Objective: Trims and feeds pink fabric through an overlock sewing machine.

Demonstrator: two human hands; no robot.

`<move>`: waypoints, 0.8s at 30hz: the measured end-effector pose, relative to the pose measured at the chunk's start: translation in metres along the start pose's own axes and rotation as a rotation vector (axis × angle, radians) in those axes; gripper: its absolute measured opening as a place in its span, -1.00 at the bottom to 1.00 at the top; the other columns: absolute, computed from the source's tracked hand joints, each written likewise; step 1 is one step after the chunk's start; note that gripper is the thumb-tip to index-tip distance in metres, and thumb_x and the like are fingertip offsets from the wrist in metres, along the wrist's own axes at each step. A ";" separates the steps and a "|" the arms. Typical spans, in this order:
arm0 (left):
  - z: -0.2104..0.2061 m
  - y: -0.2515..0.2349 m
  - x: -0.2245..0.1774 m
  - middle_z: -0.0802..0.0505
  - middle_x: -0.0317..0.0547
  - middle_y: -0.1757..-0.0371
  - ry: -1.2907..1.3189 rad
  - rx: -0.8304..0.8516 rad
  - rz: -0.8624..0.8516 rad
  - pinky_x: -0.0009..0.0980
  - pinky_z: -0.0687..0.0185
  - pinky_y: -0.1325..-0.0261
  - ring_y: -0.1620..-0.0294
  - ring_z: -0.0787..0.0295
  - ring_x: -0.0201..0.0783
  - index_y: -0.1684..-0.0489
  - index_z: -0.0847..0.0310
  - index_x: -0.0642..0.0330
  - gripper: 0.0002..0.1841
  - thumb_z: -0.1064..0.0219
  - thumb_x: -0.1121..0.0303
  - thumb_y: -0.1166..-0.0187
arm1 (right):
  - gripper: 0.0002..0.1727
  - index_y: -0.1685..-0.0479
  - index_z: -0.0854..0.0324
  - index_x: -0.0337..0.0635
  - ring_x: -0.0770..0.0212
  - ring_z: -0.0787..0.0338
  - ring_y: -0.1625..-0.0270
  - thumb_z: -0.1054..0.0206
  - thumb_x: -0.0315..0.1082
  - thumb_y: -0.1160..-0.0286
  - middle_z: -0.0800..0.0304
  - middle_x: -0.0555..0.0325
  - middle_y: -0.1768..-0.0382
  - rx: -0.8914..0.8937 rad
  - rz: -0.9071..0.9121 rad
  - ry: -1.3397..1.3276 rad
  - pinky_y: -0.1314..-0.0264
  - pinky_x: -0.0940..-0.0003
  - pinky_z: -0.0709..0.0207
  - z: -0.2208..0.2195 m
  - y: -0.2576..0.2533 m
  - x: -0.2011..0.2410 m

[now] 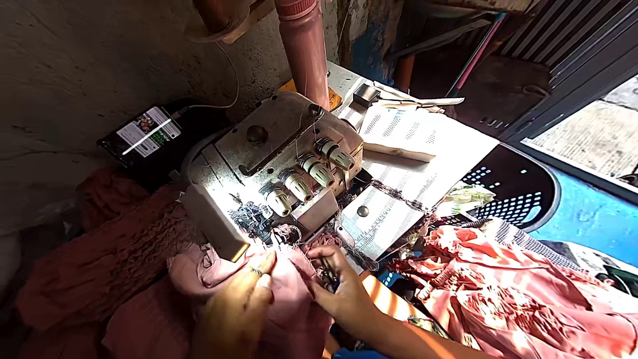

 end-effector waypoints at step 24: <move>-0.039 0.006 -0.036 -0.86 0.30 -0.18 -0.478 -0.484 -0.094 -0.09 -0.71 -0.25 -0.23 -0.83 0.24 -0.23 -0.79 0.35 -0.61 -0.15 0.48 -0.52 | -0.70 0.33 -0.37 0.01 0.77 -0.43 0.45 -0.49 -0.42 -0.39 -0.48 0.53 0.48 0.039 0.029 -0.097 0.39 0.86 -0.31 -0.006 -0.005 0.011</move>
Point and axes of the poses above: each hand's wrist, its own y-axis away from the middle knuckle, its own z-axis out of the back of the hand, x = y × z, the point moved 7 cm from there along -y, towards the middle knuckle
